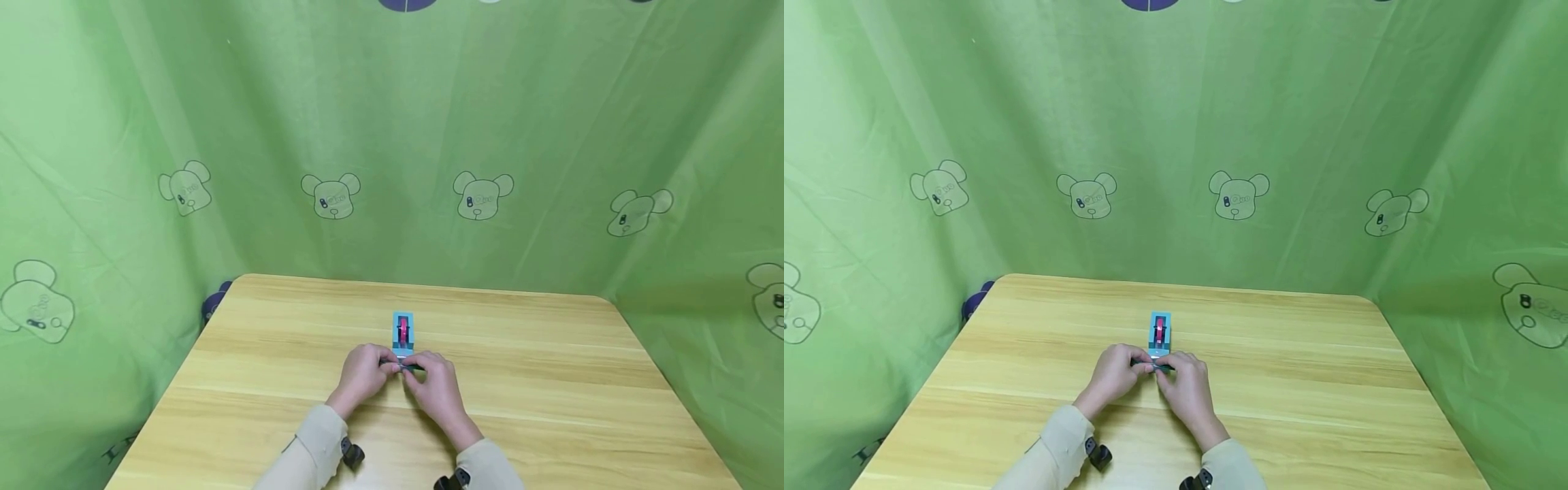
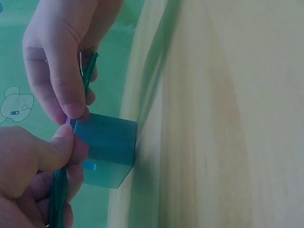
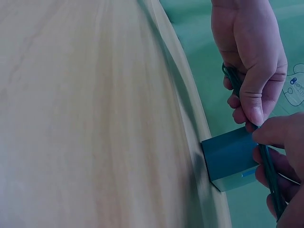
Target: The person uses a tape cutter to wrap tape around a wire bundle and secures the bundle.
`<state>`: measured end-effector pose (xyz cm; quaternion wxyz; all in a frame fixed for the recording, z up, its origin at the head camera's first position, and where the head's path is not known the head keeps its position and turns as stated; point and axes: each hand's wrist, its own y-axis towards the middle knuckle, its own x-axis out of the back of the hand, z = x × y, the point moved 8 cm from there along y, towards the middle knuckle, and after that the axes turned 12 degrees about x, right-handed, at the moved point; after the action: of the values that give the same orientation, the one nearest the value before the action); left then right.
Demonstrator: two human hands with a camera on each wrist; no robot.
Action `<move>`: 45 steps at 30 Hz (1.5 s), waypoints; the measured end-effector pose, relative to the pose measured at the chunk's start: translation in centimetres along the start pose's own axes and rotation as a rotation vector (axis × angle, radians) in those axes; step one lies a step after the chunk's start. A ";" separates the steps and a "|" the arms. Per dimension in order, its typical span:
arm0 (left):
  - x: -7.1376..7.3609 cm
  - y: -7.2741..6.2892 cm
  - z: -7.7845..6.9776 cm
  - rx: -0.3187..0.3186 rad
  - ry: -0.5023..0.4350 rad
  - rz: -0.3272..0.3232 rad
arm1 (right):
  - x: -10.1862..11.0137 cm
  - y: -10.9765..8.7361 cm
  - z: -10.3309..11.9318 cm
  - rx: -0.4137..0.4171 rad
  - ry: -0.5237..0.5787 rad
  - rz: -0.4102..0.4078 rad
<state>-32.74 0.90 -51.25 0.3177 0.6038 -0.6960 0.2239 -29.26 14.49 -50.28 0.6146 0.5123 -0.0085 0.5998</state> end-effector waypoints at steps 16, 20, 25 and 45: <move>-0.1 0.0 0.8 0.016 -0.091 -0.003 | -0.4 -0.2 0.2 0.028 -0.075 0.016; -0.2 0.0 0.9 0.008 -0.086 -0.004 | -0.4 -0.3 0.2 0.040 -0.076 0.009; -0.3 0.0 1.0 0.009 -0.089 0.000 | -0.4 -0.4 0.2 0.047 -0.084 0.001; 0.7 -0.1 0.6 -0.061 -0.114 -0.004 | -0.5 -0.5 -0.4 0.016 -0.047 0.000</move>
<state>-32.78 0.01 -51.20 0.2963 0.6071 -0.7181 0.1671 -29.26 14.54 -51.14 0.6101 0.5312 -0.0183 0.5877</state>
